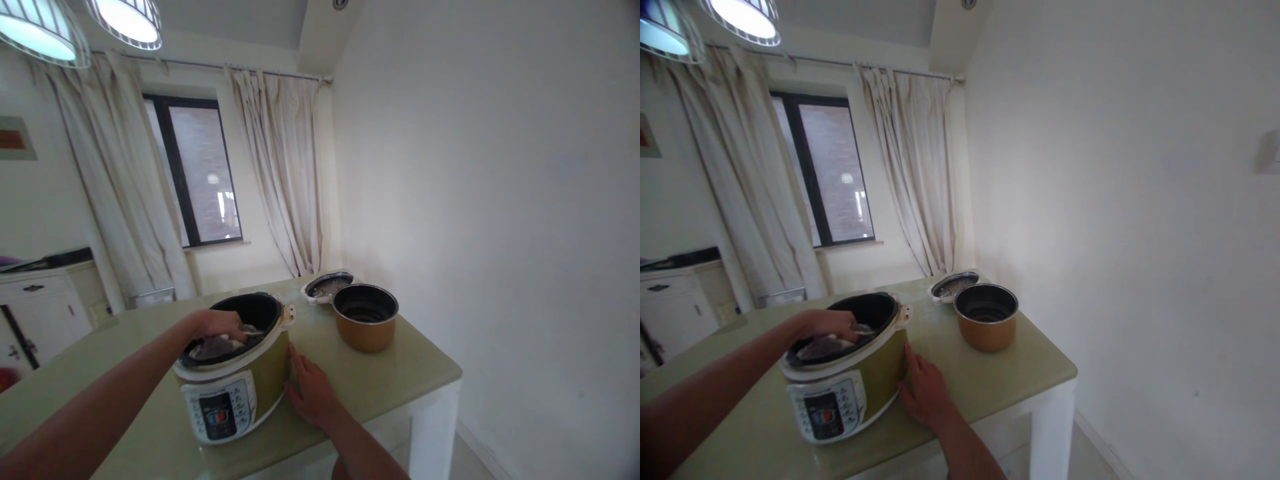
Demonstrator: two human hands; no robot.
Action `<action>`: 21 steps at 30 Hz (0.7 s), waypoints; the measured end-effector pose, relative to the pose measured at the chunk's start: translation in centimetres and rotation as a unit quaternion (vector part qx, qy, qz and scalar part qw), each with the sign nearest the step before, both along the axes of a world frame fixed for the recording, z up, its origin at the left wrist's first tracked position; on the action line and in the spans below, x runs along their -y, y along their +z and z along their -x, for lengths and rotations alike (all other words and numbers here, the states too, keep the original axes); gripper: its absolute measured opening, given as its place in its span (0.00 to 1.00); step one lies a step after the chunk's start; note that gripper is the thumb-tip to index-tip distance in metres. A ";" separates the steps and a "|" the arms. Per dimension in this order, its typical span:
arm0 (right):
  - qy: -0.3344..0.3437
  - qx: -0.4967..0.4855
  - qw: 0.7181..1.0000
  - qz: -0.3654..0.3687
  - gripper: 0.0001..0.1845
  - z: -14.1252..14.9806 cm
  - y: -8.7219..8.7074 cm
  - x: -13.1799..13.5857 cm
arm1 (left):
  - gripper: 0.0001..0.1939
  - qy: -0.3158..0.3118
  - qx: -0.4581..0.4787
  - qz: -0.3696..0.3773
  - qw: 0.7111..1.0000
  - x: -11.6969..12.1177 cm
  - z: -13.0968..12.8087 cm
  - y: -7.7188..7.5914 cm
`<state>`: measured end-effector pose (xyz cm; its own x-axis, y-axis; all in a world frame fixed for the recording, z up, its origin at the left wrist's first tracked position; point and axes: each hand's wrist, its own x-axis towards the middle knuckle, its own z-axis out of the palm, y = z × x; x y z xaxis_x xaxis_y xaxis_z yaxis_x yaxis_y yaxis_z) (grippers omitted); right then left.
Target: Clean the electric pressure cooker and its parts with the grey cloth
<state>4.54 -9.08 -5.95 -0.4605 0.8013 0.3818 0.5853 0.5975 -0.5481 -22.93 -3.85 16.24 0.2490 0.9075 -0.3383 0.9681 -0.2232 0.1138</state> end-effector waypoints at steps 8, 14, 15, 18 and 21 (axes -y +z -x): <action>-0.005 0.000 1.000 0.016 0.50 0.0 0.1 0.1 | 0.19 0.012 -0.049 -0.116 0.992 -3.1 -6.2 -0.9; -0.004 0.006 1.000 0.024 0.50 -0.2 0.0 0.1 | 0.24 0.035 -0.124 -0.175 0.976 -4.3 -4.0 -1.7; -0.005 0.005 1.000 0.026 0.50 -0.2 0.0 0.1 | 0.27 0.037 -0.134 -0.169 0.976 -4.0 -3.1 -1.8; -0.005 0.003 1.000 0.027 0.50 -0.2 0.2 0.2 | 0.42 0.058 -0.159 -0.131 0.977 -3.1 -0.2 -2.3; -0.004 -0.003 1.000 0.020 0.51 -0.1 0.2 0.3 | 0.51 0.082 -0.177 -0.087 0.977 -2.0 1.9 -2.9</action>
<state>4.69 -9.35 -5.71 -0.4514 0.8195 0.3532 0.5863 0.5707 -0.5749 -24.85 -1.84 13.32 -0.0089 0.9768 -0.2138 0.9643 -0.0482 -0.2603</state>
